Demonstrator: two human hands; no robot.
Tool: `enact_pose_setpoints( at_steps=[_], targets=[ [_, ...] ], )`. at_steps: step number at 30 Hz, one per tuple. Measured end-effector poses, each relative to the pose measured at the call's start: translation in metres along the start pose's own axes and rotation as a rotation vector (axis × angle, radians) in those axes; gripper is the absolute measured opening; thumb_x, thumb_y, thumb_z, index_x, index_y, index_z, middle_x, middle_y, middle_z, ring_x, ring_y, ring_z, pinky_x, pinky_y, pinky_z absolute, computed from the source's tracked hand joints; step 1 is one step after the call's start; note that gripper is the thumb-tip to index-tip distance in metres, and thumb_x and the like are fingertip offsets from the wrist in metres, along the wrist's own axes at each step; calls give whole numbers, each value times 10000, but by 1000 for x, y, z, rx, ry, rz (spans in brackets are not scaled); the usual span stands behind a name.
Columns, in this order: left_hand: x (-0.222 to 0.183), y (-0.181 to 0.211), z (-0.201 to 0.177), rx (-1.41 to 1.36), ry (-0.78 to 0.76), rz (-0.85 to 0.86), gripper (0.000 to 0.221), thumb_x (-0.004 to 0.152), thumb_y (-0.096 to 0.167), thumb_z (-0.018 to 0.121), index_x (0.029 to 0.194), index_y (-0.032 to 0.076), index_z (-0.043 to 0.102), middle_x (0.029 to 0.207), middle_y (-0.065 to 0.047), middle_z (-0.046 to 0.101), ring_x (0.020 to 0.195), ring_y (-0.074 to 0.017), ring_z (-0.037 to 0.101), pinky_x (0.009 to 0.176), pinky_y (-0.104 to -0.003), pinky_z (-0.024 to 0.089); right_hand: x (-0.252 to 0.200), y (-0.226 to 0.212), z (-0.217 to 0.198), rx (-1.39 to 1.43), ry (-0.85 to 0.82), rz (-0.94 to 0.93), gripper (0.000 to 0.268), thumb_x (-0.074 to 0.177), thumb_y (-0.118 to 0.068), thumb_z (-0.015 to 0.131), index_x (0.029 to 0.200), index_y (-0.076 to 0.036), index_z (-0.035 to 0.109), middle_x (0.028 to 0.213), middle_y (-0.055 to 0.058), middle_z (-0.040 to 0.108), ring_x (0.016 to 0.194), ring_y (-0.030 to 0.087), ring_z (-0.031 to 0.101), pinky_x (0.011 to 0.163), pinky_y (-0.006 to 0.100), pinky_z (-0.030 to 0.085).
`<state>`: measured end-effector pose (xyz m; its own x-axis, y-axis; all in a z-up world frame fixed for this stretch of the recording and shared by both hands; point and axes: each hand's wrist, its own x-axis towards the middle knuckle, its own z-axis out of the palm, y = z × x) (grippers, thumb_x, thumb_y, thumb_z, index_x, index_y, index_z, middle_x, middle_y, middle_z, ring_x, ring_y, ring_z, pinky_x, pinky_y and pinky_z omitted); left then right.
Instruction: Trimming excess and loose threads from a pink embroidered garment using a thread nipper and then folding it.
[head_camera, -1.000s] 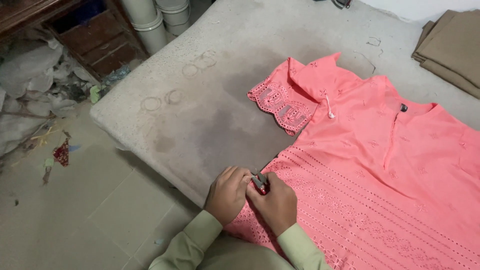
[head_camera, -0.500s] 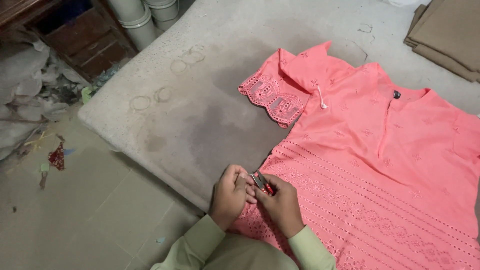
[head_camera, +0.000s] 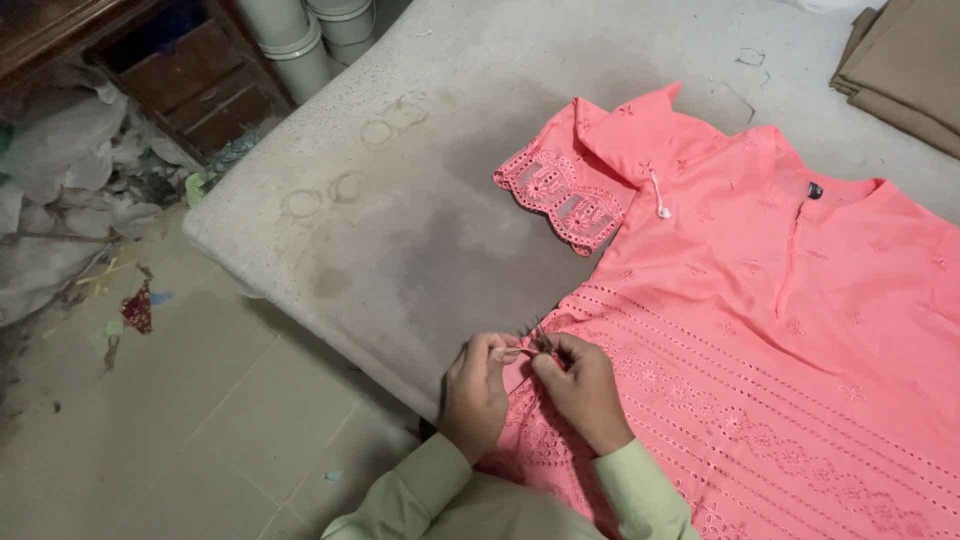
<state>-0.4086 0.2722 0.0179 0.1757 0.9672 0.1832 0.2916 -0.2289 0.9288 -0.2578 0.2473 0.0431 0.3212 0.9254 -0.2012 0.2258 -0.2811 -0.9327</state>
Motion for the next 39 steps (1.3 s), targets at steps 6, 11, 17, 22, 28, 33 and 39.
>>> enact_pose_setpoints(
  at_steps=[6, 11, 17, 22, 28, 33, 39],
  targets=[
    [-5, -3, -4, -38, -136, 211, 247, 1068, 207, 336, 958, 66, 505, 1169, -138, 677, 1035, -293, 657, 903, -402, 503, 24, 17, -15, -181, -196, -212, 165, 920, -144, 586, 770, -125, 653, 683, -48, 582, 640, 84, 491, 609, 275, 415],
    [11, 2, 18, -314, 5, -54, 327, 1075, 341, 330, 1006, 40, 437, 974, -201, 661, 859, -268, 777, 825, -375, 703, 47, 10, -24, 12, -377, 145, 378, 984, -130, 506, 627, -161, 385, 569, -47, 330, 515, 89, 268, 487, 309, 221],
    [13, 17, 17, -368, 49, -108, 361, 1059, 328, 307, 959, 24, 475, 919, -194, 731, 829, -281, 797, 798, -375, 720, 53, -16, -28, 41, -368, 393, 473, 998, -260, 567, 576, -178, 368, 429, -30, 232, 347, 99, 178, 359, 296, 97],
    [-7, -11, 8, -83, -108, 204, 494, 1081, 423, 263, 957, 51, 564, 996, -140, 749, 1050, -314, 745, 849, -411, 582, 54, -11, -26, 35, -309, 360, 497, 998, -230, 559, 548, -179, 356, 422, -28, 254, 338, 112, 201, 345, 306, 119],
    [-4, -8, 11, -167, -94, 78, 449, 1064, 424, 297, 928, 62, 524, 922, -165, 690, 1037, -321, 785, 812, -402, 612, 52, 1, -20, -280, -138, 113, 227, 899, -229, 544, 702, -118, 553, 661, 43, 558, 597, 188, 481, 568, 372, 341],
    [32, 22, 13, -508, 184, -225, 372, 1071, 353, 324, 918, 44, 466, 567, -100, 581, 646, -311, 781, 691, -385, 645, 37, 22, -21, -564, 4, -299, 208, 921, -245, 572, 815, -107, 459, 787, 116, 574, 700, 333, 543, 639, 448, 384],
    [32, 30, 24, -823, 171, -529, 341, 1079, 333, 390, 872, 61, 391, 570, -78, 353, 457, -236, 512, 624, -556, 680, 31, 21, -22, -483, 54, -352, 202, 900, -172, 576, 1066, -111, 673, 974, 76, 682, 885, 281, 654, 736, 398, 483]
  ],
)
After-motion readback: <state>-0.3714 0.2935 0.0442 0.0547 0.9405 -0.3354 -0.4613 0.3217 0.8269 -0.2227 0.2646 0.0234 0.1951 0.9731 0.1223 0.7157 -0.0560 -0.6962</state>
